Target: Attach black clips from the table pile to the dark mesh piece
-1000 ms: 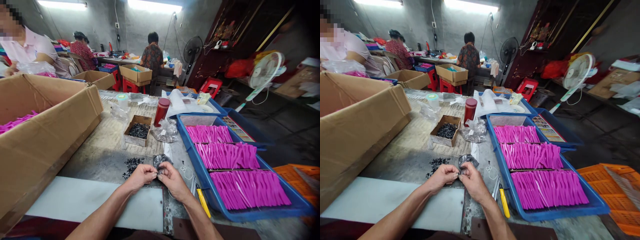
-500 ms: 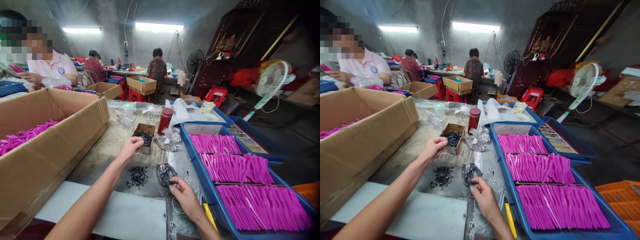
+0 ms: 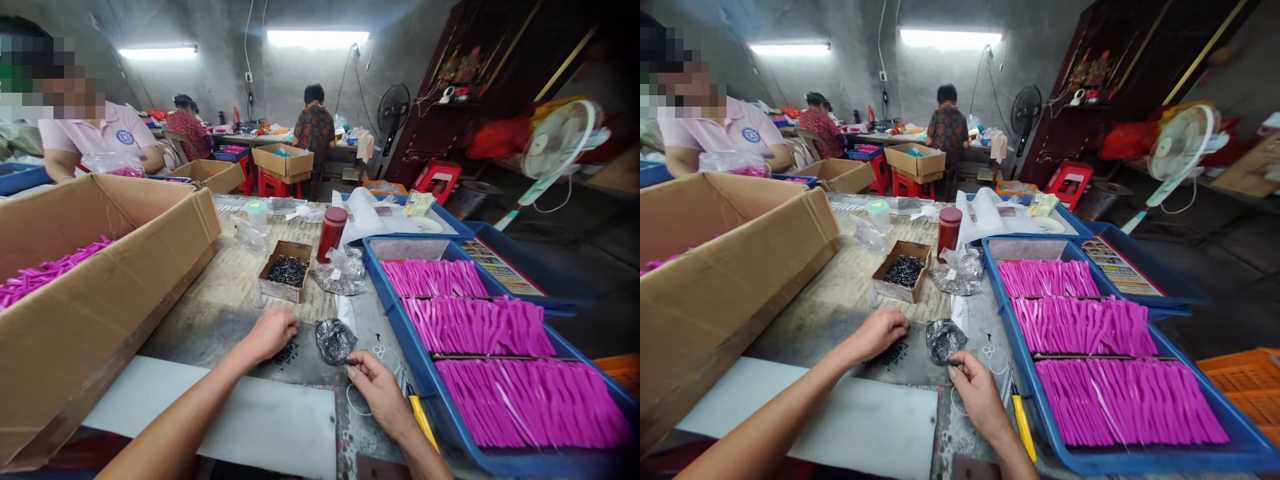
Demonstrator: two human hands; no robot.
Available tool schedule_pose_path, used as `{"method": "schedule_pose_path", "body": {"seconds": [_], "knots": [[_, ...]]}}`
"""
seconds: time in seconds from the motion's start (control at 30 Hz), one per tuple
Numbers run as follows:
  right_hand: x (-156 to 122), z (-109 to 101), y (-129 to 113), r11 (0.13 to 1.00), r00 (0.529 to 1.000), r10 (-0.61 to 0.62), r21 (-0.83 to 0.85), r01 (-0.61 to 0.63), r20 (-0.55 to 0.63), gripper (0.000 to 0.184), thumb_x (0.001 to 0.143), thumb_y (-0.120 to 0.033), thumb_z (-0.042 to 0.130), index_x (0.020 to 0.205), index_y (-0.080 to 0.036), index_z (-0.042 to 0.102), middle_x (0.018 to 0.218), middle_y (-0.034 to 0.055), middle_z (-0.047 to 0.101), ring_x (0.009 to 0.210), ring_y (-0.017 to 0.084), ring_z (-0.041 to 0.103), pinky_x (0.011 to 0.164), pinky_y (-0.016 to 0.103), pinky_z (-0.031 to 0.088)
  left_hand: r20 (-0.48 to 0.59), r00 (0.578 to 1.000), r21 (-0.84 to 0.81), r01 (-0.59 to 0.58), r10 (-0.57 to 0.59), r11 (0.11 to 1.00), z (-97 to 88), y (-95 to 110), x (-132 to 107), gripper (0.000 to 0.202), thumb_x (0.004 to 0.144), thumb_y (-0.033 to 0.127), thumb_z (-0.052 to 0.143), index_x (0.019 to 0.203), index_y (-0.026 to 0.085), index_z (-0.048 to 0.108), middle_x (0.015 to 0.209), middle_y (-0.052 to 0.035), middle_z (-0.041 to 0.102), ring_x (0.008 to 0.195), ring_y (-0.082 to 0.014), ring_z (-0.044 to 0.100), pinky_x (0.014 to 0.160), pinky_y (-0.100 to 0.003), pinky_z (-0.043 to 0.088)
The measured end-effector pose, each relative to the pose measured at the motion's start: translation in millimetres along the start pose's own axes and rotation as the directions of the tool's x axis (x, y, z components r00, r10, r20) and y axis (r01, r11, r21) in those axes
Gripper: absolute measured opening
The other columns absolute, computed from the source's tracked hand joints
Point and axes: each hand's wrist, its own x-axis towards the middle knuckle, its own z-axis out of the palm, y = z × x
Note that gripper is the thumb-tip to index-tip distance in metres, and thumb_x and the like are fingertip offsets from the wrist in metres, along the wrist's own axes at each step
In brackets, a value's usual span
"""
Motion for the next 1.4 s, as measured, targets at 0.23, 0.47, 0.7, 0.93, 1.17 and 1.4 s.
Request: {"method": "schedule_pose_path", "body": {"seconds": [0.23,0.47,0.7,0.93,1.17,1.4], "knots": [[-0.7,2.6,-2.4,1.000,1.000,-0.015,-0.001,0.015,-0.009,0.015,0.067,-0.025,0.050,0.078,-0.015,0.054,0.056,-0.0037,0.046,0.052,0.010,0.042,0.049,0.020,0.033,0.164,0.984,0.217,0.034,-0.071,0.975,17.3,10.0,-7.6,0.017,0.070,0.017,0.042,0.070,0.017,0.059,0.077,-0.0056,0.057,0.075,-0.0182,0.051,0.061,-0.024,0.035],[4.9,-2.1,-5.0,0.990,0.998,-0.059,-0.126,0.057,-0.012,0.015,0.071,-0.026,0.046,0.078,-0.015,0.055,0.059,-0.0017,0.052,0.055,0.012,0.046,0.051,0.021,0.036,0.112,0.991,0.203,0.056,-0.080,0.977,20.7,18.0,-13.4,0.020,0.072,0.015,0.036,0.071,0.017,0.055,0.075,-0.0049,0.055,0.073,-0.0179,0.049,0.059,-0.024,0.034],[24.5,4.5,-22.2,0.808,0.973,-0.229,-0.554,0.201,0.019,0.018,0.071,-0.017,0.041,0.075,-0.017,0.059,0.073,0.0025,0.059,0.072,0.016,0.053,0.066,0.024,0.037,-0.052,0.996,-0.215,0.059,-0.071,0.975,23.9,25.8,-16.1,0.012,0.072,0.017,0.041,0.067,0.018,0.051,0.067,0.0000,0.051,0.067,-0.0137,0.048,0.060,-0.022,0.034],[39.4,17.2,-28.3,0.411,0.982,-0.097,-0.892,0.190,0.164,0.017,0.072,-0.014,0.042,0.075,-0.018,0.058,0.077,0.0049,0.059,0.075,0.017,0.053,0.065,0.025,0.033,-0.076,0.990,-0.570,0.055,-0.119,0.820,36.9,27.7,-12.2,0.009,0.068,0.018,0.046,0.063,0.015,0.053,0.058,0.0024,0.049,0.058,-0.0111,0.044,0.056,-0.020,0.034],[40.6,22.4,-30.1,0.308,0.977,-0.067,-0.928,0.212,0.201,0.020,0.073,-0.009,0.039,0.078,-0.016,0.057,0.080,0.0079,0.060,0.078,0.021,0.052,0.064,0.030,0.029,-0.027,0.990,-0.726,0.077,-0.140,0.684,46.7,18.8,-12.1,0.010,0.069,0.020,0.046,0.066,0.013,0.053,0.059,0.0024,0.048,0.057,-0.0101,0.043,0.056,-0.019,0.034],[36.0,21.9,-31.9,0.277,0.974,-0.069,-0.933,0.228,0.217,0.020,0.074,-0.007,0.037,0.079,-0.015,0.055,0.080,0.0085,0.058,0.078,0.021,0.051,0.064,0.030,0.027,-0.084,0.979,-0.732,0.065,-0.185,0.678,44.5,21.8,-13.6,0.009,0.069,0.020,0.047,0.066,0.014,0.054,0.060,0.0018,0.048,0.058,-0.0105,0.043,0.056,-0.019,0.035]]}}
